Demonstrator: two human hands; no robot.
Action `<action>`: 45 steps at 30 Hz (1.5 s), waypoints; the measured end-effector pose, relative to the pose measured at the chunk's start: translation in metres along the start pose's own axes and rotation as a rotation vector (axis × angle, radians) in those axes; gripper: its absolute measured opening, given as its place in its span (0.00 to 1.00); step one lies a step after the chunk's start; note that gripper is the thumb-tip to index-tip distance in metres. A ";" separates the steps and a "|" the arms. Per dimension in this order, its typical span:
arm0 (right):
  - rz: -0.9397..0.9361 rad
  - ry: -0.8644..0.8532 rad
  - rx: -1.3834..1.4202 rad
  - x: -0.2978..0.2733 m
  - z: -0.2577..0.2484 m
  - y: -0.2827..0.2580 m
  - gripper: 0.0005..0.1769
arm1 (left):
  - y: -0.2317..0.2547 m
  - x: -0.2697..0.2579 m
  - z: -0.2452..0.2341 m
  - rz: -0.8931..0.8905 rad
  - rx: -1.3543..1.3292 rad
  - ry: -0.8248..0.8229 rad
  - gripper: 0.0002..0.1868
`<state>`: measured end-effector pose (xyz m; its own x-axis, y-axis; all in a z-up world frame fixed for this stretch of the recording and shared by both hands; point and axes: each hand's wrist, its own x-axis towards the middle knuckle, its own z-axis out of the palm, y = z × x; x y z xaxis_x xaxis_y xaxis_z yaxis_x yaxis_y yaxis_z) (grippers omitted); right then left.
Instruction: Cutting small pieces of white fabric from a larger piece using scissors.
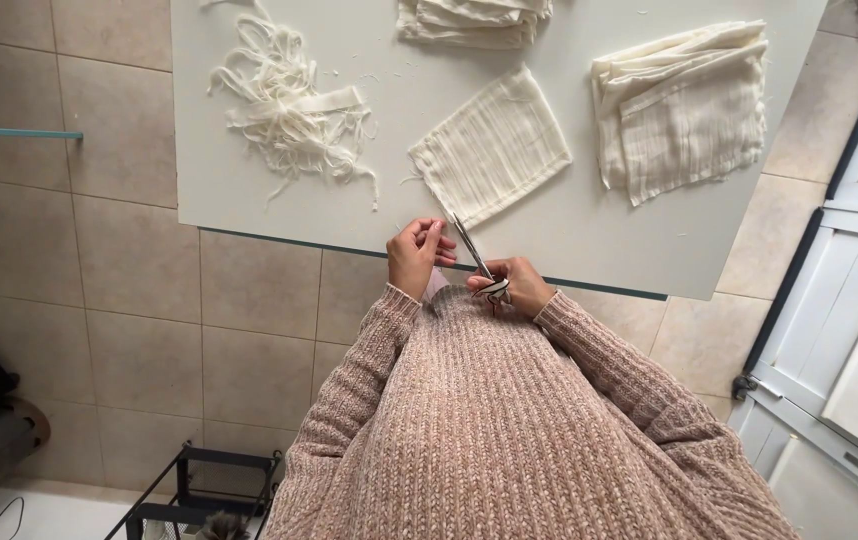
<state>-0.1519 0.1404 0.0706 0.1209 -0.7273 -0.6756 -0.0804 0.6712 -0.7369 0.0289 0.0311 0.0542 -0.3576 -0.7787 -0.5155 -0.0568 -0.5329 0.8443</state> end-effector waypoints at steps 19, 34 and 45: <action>0.022 -0.028 -0.077 0.012 -0.020 -0.006 0.14 | 0.001 0.003 0.012 -0.087 -0.084 0.066 0.11; 0.012 -0.018 -0.130 0.014 -0.015 -0.016 0.14 | -0.011 0.012 0.002 -0.120 -0.156 0.013 0.10; 0.025 0.002 -0.076 0.025 -0.014 -0.024 0.15 | -0.010 0.012 -0.001 -0.125 -0.193 -0.022 0.11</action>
<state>-0.1605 0.1038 0.0711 0.1162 -0.7105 -0.6940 -0.1586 0.6765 -0.7192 0.0262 0.0264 0.0390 -0.3789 -0.6962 -0.6097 0.0763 -0.6800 0.7292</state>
